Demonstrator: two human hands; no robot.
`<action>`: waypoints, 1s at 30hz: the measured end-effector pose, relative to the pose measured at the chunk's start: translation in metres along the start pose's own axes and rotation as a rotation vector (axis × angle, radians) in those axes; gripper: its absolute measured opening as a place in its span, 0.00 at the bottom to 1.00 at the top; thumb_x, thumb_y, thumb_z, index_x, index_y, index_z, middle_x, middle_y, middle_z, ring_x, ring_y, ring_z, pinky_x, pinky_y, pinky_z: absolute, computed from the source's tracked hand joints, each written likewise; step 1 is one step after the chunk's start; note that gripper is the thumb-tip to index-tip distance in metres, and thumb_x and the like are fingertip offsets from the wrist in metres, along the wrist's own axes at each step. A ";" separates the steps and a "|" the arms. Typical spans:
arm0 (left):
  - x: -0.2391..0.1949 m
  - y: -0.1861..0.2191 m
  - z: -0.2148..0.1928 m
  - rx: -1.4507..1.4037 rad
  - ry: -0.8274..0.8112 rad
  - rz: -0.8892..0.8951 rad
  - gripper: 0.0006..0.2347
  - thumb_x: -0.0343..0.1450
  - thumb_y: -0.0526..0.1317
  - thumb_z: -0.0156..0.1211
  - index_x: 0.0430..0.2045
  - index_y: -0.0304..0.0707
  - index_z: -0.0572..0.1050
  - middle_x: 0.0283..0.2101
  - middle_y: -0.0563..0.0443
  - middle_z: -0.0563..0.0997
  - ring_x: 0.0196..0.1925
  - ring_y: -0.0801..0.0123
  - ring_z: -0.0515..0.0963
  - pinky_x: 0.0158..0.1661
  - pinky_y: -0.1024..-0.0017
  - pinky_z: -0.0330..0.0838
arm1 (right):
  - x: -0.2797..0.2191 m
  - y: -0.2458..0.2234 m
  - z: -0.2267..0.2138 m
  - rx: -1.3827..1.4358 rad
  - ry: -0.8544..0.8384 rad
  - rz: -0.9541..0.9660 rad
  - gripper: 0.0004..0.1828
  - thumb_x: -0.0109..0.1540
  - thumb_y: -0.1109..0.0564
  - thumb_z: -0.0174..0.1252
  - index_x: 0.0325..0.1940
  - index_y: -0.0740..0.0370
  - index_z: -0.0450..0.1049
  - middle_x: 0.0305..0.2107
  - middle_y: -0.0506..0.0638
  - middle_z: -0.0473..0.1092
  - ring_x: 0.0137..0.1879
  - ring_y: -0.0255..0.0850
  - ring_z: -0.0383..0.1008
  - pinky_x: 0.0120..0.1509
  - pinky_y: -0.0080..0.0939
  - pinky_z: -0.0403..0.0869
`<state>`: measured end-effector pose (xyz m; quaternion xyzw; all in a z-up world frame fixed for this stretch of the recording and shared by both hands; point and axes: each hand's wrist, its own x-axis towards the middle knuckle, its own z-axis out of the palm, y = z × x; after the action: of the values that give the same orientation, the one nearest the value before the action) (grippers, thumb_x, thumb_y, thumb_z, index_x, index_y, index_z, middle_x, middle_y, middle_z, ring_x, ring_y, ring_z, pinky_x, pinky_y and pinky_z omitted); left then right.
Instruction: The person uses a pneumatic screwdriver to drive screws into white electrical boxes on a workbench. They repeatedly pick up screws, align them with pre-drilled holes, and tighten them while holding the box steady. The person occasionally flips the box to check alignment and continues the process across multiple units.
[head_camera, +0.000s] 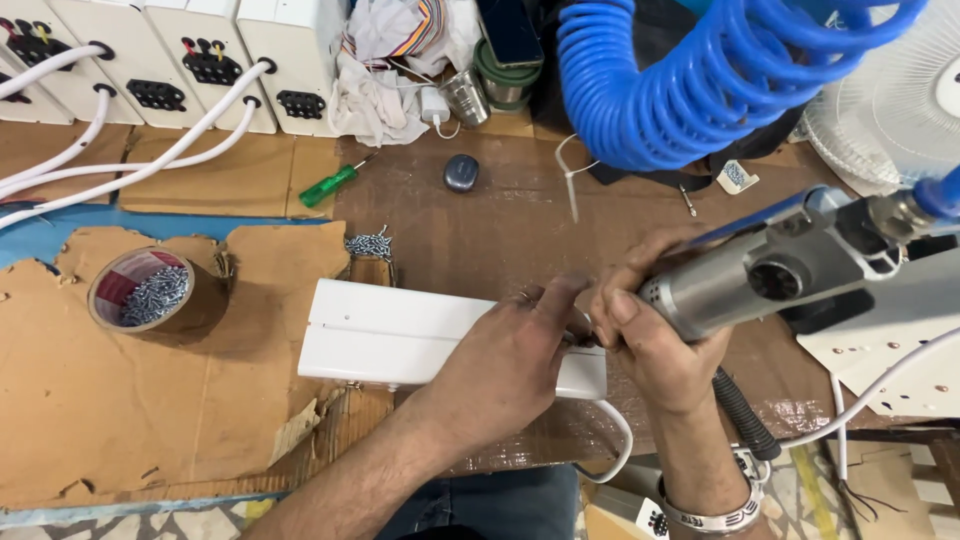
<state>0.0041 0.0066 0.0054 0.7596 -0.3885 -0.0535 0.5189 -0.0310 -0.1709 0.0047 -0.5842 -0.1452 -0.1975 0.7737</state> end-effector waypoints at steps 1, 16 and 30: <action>0.000 0.000 0.001 -0.002 -0.003 0.000 0.21 0.66 0.25 0.52 0.56 0.30 0.63 0.37 0.35 0.84 0.42 0.42 0.84 0.41 0.50 0.76 | -0.001 -0.001 0.000 -0.001 0.003 0.001 0.22 0.64 0.68 0.61 0.58 0.67 0.61 0.27 0.55 0.68 0.25 0.38 0.67 0.31 0.37 0.68; 0.000 0.000 0.001 -0.041 -0.015 -0.009 0.18 0.69 0.26 0.50 0.54 0.27 0.63 0.38 0.35 0.83 0.44 0.46 0.85 0.44 0.56 0.79 | -0.004 -0.005 0.012 -0.156 -0.015 -0.012 0.23 0.62 0.69 0.57 0.59 0.66 0.60 0.27 0.53 0.68 0.29 0.38 0.67 0.34 0.38 0.68; -0.002 0.001 0.001 -0.029 0.007 -0.046 0.17 0.68 0.26 0.50 0.52 0.31 0.65 0.38 0.35 0.84 0.43 0.42 0.84 0.43 0.49 0.76 | 0.000 0.002 0.002 -0.019 0.045 0.020 0.23 0.63 0.68 0.61 0.60 0.66 0.61 0.28 0.55 0.68 0.28 0.40 0.67 0.36 0.42 0.70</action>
<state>0.0017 0.0066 0.0047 0.7609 -0.3682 -0.0683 0.5299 -0.0297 -0.1681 0.0037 -0.5882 -0.1201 -0.2041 0.7733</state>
